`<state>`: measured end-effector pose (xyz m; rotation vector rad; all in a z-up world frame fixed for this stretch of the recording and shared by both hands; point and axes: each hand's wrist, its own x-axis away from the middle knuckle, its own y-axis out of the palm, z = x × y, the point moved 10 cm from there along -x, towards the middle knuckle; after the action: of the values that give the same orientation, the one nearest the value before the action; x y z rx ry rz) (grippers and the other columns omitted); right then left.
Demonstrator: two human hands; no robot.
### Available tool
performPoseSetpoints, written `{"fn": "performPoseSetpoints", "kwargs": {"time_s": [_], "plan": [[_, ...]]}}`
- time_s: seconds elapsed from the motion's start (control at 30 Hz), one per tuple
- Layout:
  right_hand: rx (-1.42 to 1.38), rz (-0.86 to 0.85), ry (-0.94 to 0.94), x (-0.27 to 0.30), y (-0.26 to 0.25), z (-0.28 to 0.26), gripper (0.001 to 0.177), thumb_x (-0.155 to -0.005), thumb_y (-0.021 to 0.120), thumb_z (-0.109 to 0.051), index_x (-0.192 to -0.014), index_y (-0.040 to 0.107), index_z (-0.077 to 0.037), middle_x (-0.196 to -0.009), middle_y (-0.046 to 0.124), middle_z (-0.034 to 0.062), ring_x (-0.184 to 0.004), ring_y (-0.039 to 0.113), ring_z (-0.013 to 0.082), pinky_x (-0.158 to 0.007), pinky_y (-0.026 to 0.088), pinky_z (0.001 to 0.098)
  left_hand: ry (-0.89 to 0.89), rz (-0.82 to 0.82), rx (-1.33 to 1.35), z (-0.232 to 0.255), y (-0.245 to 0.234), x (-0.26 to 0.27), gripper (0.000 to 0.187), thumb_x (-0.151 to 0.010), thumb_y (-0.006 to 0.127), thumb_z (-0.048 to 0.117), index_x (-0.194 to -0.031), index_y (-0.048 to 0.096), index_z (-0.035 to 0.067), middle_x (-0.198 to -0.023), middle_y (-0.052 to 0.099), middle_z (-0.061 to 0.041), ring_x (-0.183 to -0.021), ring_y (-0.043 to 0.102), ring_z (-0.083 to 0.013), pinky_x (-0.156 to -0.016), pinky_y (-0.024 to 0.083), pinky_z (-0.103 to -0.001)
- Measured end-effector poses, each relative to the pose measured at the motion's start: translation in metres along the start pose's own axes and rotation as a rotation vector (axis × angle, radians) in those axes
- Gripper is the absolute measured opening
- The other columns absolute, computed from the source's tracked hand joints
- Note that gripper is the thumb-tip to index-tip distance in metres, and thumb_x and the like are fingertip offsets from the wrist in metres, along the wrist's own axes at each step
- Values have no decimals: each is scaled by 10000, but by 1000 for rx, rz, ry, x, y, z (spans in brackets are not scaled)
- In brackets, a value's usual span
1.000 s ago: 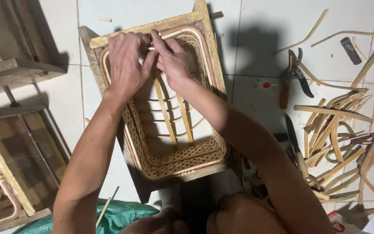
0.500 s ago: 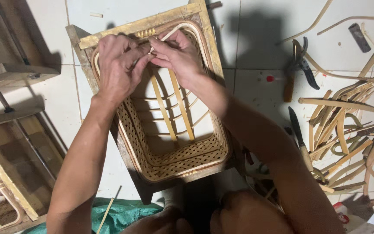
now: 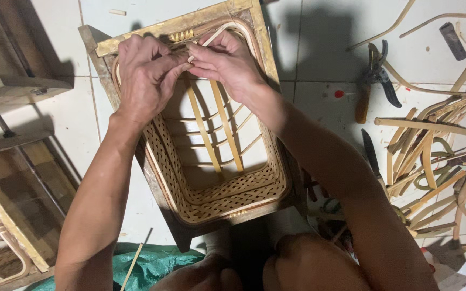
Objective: The person is weaving a rectangular basket using thin wooden strips. They insert strips into the basket frame, secure them with a hammer and pliers, and trim excess material with a knife.
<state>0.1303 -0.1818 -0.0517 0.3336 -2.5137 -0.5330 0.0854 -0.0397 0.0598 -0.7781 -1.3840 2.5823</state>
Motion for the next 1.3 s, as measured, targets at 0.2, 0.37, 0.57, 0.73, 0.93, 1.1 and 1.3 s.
{"fn": "performPoseSetpoints", "kwargs": {"time_s": [0.2,0.37,0.57,0.73,0.93,1.1,1.3], "plan": [[44,-33,-42,-3,-1,-1,200,-925,769,-154,-1040,623,-81,-1038,694,83,-952,763,196,-877,648,390,13,-20,-18,-1,3,-2,159,-998,836,262,-1077,838,124,-944,583,-13,-983,486,-220,-921,355,-397],[113,7,-70,1,-5,-2,214,-934,772,-188,-1059,632,-86,-1028,712,61,-953,739,181,-864,669,358,56,-25,-62,7,1,-10,191,-974,851,287,-994,818,100,-1032,590,-31,-1025,497,-242,-930,372,-441],[170,35,-122,4,4,-11,265,-935,769,-226,-1105,637,-71,-1064,738,54,-975,732,162,-875,651,341,131,-52,-44,9,-2,-17,201,-918,853,209,-1027,794,50,-1448,647,-200,-1447,451,-413,-1181,340,-572],[418,-5,-112,24,6,-23,288,-971,710,-285,-1139,666,-55,-1070,753,70,-979,772,165,-887,660,307,70,-186,-67,2,17,-18,229,-1005,787,288,-953,773,66,-1555,592,-137,-1542,387,-413,-1264,229,-640],[1103,256,-160,39,-48,-70,337,-1024,723,-268,-1168,649,27,-983,688,245,-780,684,302,-705,566,385,49,-200,-56,-6,23,-16,308,-1038,735,351,-935,777,64,-1455,651,-119,-1497,439,-406,-1240,268,-626],[1071,66,-571,15,-63,-98,267,-910,808,-172,-1080,761,28,-871,792,128,-706,725,143,-638,567,294,89,-210,-94,-7,27,-22,305,-1069,719,360,-997,791,72,-1387,700,-114,-1458,507,-380,-1227,333,-598],[956,-158,-804,8,-61,-105,231,-903,764,-76,-1099,730,41,-936,769,121,-771,744,191,-634,609,340,112,-145,-66,5,14,-25,241,-1092,706,315,-1143,786,93,-1304,737,-116,-1401,568,-353,-1209,379,-580]]}}
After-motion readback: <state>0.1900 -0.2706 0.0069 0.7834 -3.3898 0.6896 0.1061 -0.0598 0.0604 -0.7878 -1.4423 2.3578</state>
